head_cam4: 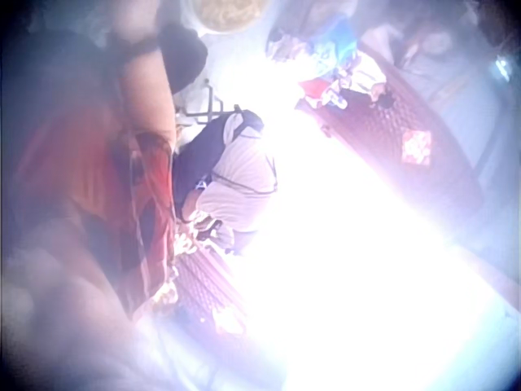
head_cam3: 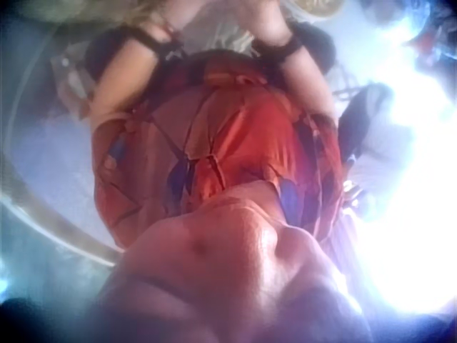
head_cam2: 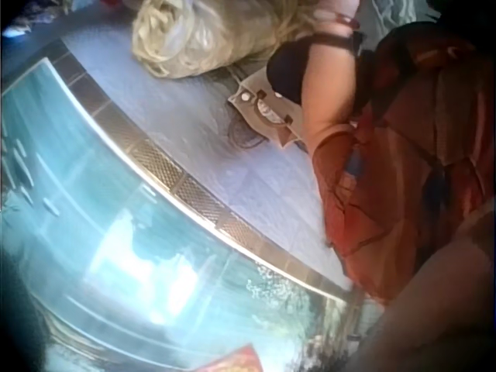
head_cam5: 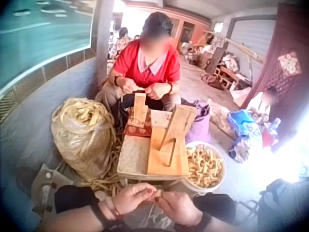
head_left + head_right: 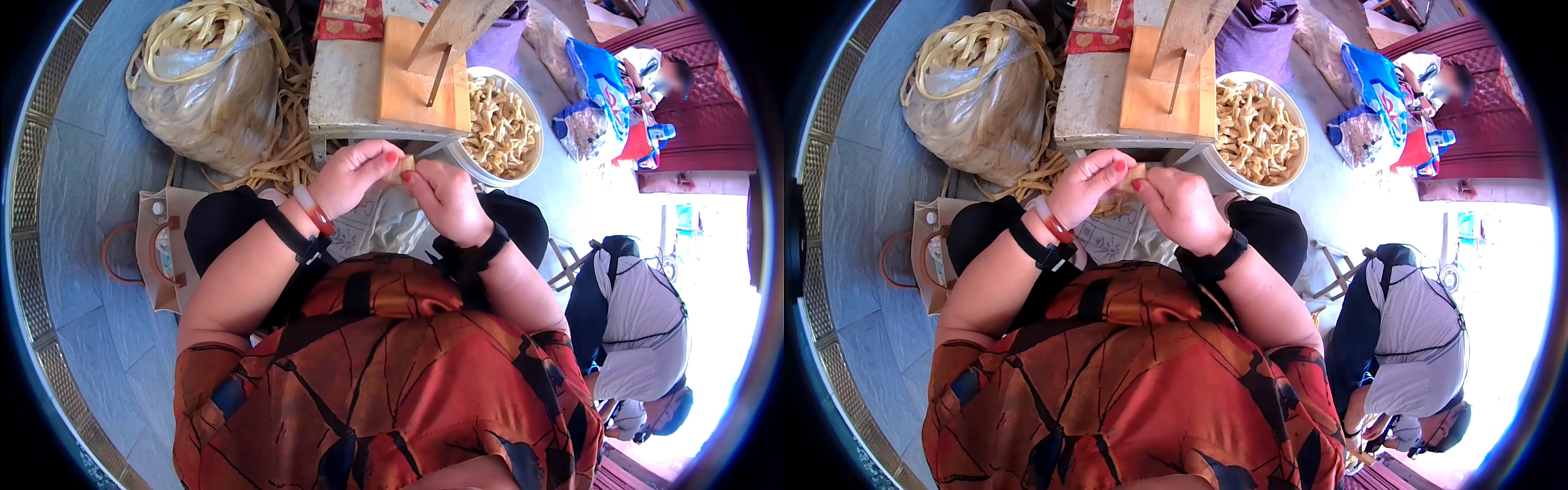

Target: The person manipulates thin strips of material by hand, folding and weaving them into specific shapes and placing them into a bucket.

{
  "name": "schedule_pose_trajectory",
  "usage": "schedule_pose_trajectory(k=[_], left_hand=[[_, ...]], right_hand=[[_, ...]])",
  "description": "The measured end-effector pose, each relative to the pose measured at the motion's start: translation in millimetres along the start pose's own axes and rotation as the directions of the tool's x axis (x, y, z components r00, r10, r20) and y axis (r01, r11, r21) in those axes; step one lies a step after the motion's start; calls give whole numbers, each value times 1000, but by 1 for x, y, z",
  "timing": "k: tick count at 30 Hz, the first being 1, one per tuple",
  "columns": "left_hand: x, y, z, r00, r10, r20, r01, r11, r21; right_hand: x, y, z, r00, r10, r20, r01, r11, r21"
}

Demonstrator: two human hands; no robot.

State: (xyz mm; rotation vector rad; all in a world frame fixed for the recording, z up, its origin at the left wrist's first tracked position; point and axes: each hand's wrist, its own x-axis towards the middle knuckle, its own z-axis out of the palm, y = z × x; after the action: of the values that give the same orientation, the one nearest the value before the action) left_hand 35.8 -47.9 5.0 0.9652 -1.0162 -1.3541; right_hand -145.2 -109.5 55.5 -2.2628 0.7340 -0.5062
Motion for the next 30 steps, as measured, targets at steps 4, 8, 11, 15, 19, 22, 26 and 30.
schedule_pose_trajectory(k=[4,8,11,15,19,22,26,30], left_hand=[[2,20,-4,950,234,-206,-151,923,355],[-2,16,0,901,384,-200,-233,819,524],[-4,16,8,892,430,-141,-270,755,597],[-11,25,22,867,498,19,-362,602,712],[0,30,-1,915,366,-170,-124,656,744],[10,33,-13,987,163,4,-136,811,569],[29,49,-17,989,-106,105,45,881,470],[64,52,-13,991,132,-2,-98,745,660]], right_hand=[[-15,-33,-12,965,57,257,-141,937,321],[-21,-11,-14,937,250,243,-330,858,394],[-23,1,-10,995,10,-96,19,954,299],[-14,-26,-4,974,-227,13,224,969,104],[-20,-16,-23,991,-137,-14,137,990,19],[-18,-7,-26,990,-107,-95,108,994,4],[4,10,-39,978,-121,-170,100,987,-126],[35,27,-49,952,-149,-269,102,978,-179]])
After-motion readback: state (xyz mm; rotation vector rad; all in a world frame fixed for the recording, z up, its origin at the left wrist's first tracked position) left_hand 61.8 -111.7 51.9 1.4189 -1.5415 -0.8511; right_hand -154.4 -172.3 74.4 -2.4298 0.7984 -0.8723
